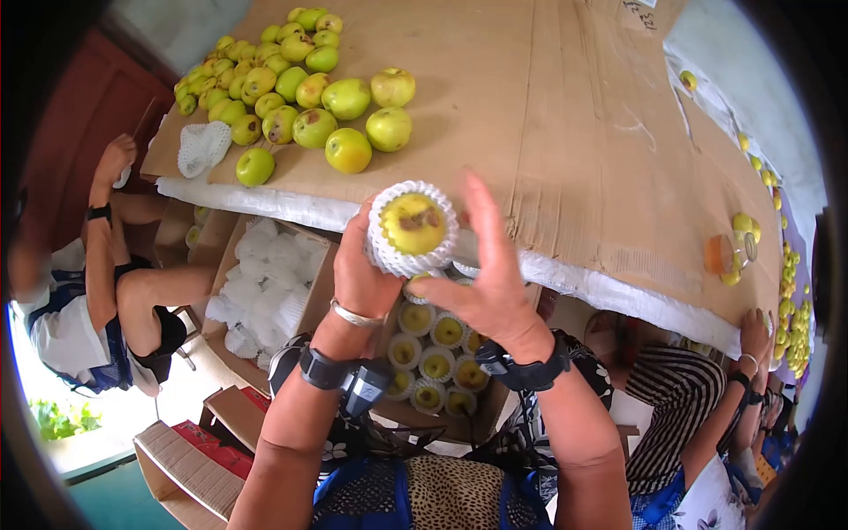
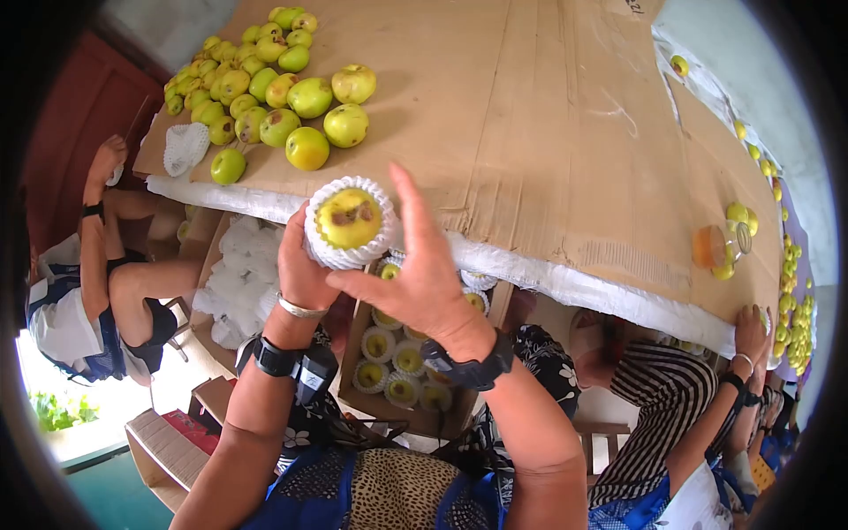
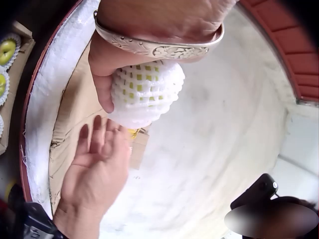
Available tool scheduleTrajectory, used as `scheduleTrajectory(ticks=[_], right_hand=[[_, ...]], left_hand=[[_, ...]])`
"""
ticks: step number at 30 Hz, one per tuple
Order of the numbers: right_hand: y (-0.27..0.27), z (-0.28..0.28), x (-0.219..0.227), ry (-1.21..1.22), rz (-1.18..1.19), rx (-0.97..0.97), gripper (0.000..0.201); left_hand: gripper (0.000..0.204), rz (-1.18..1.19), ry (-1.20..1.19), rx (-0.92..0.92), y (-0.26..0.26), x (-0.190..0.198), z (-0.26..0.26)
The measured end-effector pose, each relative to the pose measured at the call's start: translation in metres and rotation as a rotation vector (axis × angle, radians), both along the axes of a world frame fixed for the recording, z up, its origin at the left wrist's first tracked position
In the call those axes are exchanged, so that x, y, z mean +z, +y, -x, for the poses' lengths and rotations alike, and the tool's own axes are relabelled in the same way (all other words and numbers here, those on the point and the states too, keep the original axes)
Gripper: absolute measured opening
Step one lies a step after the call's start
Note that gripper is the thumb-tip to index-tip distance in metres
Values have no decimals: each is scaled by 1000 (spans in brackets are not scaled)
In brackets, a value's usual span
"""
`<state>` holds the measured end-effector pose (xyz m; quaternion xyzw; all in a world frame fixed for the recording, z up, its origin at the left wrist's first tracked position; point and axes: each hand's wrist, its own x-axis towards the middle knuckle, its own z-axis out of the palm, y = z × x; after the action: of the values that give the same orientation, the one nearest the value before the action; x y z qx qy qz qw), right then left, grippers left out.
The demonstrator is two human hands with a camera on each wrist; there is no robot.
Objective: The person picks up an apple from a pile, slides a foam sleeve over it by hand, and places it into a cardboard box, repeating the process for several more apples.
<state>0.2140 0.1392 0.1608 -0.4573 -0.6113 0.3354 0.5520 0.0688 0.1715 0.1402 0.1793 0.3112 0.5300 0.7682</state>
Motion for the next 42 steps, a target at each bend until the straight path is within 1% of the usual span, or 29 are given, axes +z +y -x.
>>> scheduleTrajectory(ticks=[1, 2, 5, 6, 9, 10, 13, 15, 16, 18, 19, 20, 22, 23, 24, 25, 27, 29, 30, 31, 32, 34, 35, 36, 37, 39, 40, 42], right_hand=[[0, 8, -9, 50, 90, 34, 93], [1, 14, -14, 100, 178, 67, 101], [0, 13, -6, -169, 54, -47, 103], [2, 11, -7, -304, 11, -103, 104], [2, 11, -9, -265, 21, -108, 96], [2, 10, -11, -269, 27, -123, 93], [4, 11, -16, -265, 39, -138, 89], [6, 11, -18, -233, 28, -110, 88], [6, 12, -16, -277, 4, -147, 87], [3, 12, -15, -374, -25, -228, 84], [3, 8, -15, -367, -3, -232, 84], [6, 6, -15, -353, 13, -231, 83], [14, 0, -14, -302, 49, -218, 80], [17, -4, -10, -347, 1, -266, 80], [17, -8, -5, -394, -43, -314, 81], [17, -12, -3, -440, -84, -360, 81], [24, -21, -7, -492, -39, -360, 83], [28, -23, -12, -554, 45, -380, 84], [29, -21, -16, -615, 125, -388, 84], [30, -21, -22, -622, 164, -391, 85], [32, -21, -27, -626, 201, -390, 85], [33, -18, -30, -604, 252, -380, 86], [33, -18, -28, -598, 223, -360, 88], [32, -20, -27, -594, 200, -343, 90], [28, -23, -27, -592, 184, -327, 92], [26, -30, -27, -523, 187, -312, 98], [27, -32, -26, -485, 181, -300, 101], [28, -43, -22, -251, 167, -216, 99]], left_hand=[[44, -41, 55, -9, 0, -4, 0], [44, -61, 42, -21, -1, -3, 0], [45, -122, -15, -55, -5, 3, -5], [41, -78, -132, -48, -4, 15, -10], [41, -87, -130, -66, -5, 8, -12], [42, -70, -169, -87, -4, 8, -14], [46, 42, -177, -52, -6, 5, -17], [45, 35, -174, -26, -5, 9, -17], [44, 35, -178, -18, -5, 10, -20], [43, 43, -272, -90, -3, 0, -20], [42, 41, -316, -119, -1, -3, -20], [43, 90, -265, -83, 1, -4, -24], [46, -56, -56, 2, 9, -17, -31], [47, -128, 43, 45, 12, -21, -34], [50, -333, 411, 79, 12, -16, -33], [53, -488, 801, 158, 11, -12, -32], [54, -347, 553, 265, 10, 10, -33], [54, -419, 640, 135, 2, 27, -45], [54, -443, 624, 3, 8, 8, -40], [54, -463, 606, -128, 10, -4, -39], [54, -536, 681, -120, 10, -12, -39], [49, -367, 473, -7, 10, -2, -43], [46, -282, 366, 45, 10, 1, -45], [39, -325, 574, 17, 12, -2, -42], [40, -345, 531, -17, 13, -8, -42], [41, -398, 444, -73, 19, -18, -43], [40, -433, 468, -40, 20, -18, -46], [40, -434, 449, -60, 25, -23, -45]])
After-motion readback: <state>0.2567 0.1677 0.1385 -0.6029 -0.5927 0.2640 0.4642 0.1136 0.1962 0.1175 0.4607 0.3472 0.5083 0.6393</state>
